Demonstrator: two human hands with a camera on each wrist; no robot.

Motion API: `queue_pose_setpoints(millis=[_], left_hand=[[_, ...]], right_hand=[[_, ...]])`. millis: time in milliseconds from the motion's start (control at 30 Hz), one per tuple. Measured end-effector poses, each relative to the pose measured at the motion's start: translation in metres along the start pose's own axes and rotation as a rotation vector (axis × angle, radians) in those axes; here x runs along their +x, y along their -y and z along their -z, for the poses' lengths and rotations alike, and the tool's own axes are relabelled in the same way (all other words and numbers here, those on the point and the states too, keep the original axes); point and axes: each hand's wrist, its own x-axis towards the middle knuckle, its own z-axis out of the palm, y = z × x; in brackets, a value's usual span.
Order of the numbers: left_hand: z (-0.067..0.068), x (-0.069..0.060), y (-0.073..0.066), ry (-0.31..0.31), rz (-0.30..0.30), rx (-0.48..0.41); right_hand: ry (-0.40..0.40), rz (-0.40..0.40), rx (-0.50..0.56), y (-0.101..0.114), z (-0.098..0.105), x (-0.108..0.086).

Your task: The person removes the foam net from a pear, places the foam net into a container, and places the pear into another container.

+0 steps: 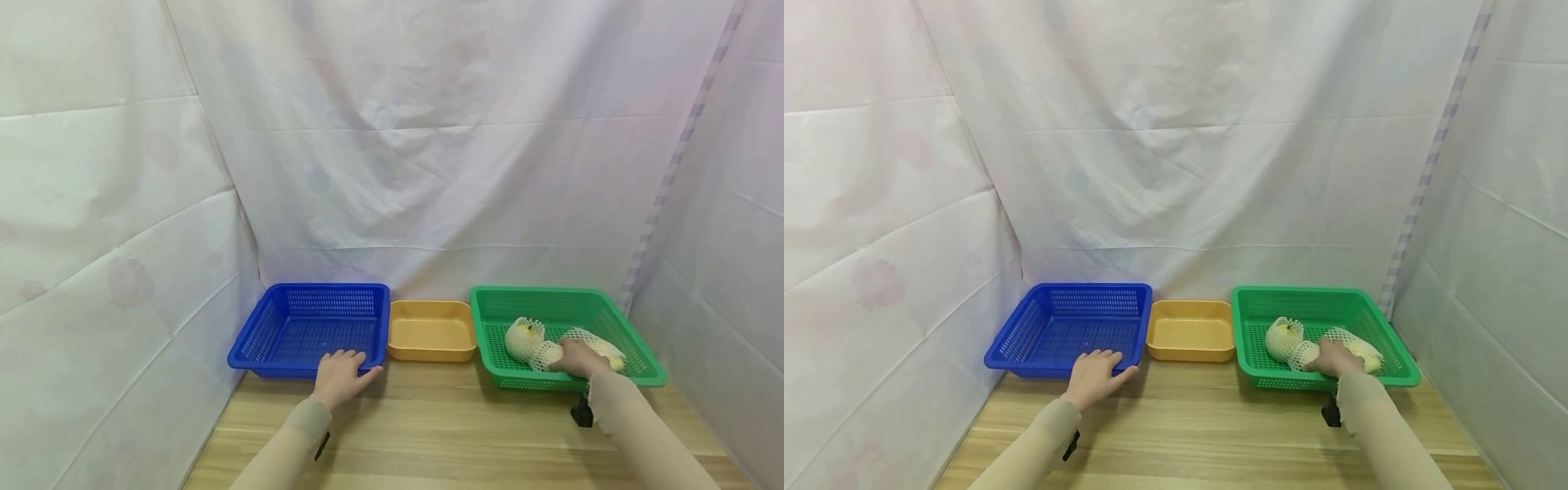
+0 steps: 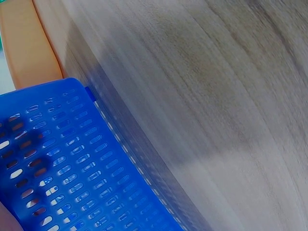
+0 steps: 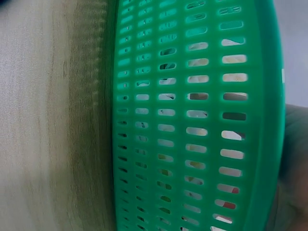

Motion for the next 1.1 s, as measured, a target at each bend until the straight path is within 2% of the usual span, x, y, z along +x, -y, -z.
queue_pose_setpoints(millis=[467, 800, 1100], left_hand=[[-0.0027, 0.0012, 0.0013, 0.028, 0.003, -0.001], [-0.0028, 0.0008, 0.0014, 0.022, 0.002, 0.0], [-0.0028, 0.0, 0.0011, 0.009, 0.007, 0.002]], right_hand=[[-0.013, -0.015, 0.04, -0.0002, -0.0023, -0.0015], [-0.025, 0.003, -0.016, -0.0017, -0.0033, -0.001], [-0.028, 0.023, 0.017, -0.0012, -0.0042, 0.0009]])
